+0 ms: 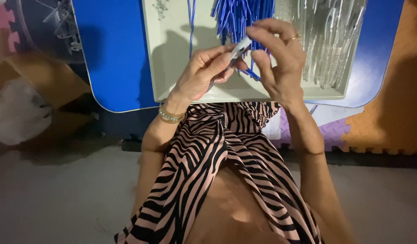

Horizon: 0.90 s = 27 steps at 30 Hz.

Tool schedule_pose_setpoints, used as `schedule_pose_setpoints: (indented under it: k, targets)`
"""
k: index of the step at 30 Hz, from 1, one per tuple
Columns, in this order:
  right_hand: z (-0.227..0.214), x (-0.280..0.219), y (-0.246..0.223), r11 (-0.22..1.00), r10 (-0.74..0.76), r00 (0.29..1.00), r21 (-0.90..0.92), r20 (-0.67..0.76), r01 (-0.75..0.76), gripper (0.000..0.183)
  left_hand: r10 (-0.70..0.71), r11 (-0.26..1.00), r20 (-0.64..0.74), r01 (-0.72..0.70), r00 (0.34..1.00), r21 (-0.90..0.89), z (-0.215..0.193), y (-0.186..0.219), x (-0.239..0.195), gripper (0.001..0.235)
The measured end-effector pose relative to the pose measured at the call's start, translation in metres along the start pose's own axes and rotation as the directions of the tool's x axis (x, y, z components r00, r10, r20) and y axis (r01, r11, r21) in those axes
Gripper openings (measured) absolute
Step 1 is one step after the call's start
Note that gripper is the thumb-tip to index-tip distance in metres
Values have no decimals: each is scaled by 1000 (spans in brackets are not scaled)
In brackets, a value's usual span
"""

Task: The person assembles pens by inserting blue ink cartridges into white pen bodies. They pick up a cartridge and a body, insert the cartridge, and place the completed pen on a tray.

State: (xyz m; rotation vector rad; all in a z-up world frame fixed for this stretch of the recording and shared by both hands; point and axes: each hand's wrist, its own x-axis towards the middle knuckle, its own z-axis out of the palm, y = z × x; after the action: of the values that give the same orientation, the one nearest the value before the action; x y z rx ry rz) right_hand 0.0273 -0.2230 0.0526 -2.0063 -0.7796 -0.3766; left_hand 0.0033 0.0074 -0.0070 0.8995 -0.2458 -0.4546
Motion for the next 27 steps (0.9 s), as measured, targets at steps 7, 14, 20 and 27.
schedule_pose_setpoints:
  k: [7, 14, 20, 27]
  targets:
    - [-17, -17, 28, 996, 82, 987, 44, -139, -76, 29, 65, 996, -238, -48, 969, 74, -38, 32, -21, 32]
    - [0, -58, 48, 967, 205, 978, -162, 46, -195, 17, 421, 866, -689, -35, 590, 499, -106, 145, -105, 35]
    - [15, -51, 36, 848, 300, 949, -483, 97, -219, 27, 538, 519, -604, 334, 588, 787, -336, 146, -194, 28]
    - [36, -25, 62, 812, 239, 968, -563, 83, -152, 26, 818, -25, -306, 560, 488, 828, -473, 139, -248, 77]
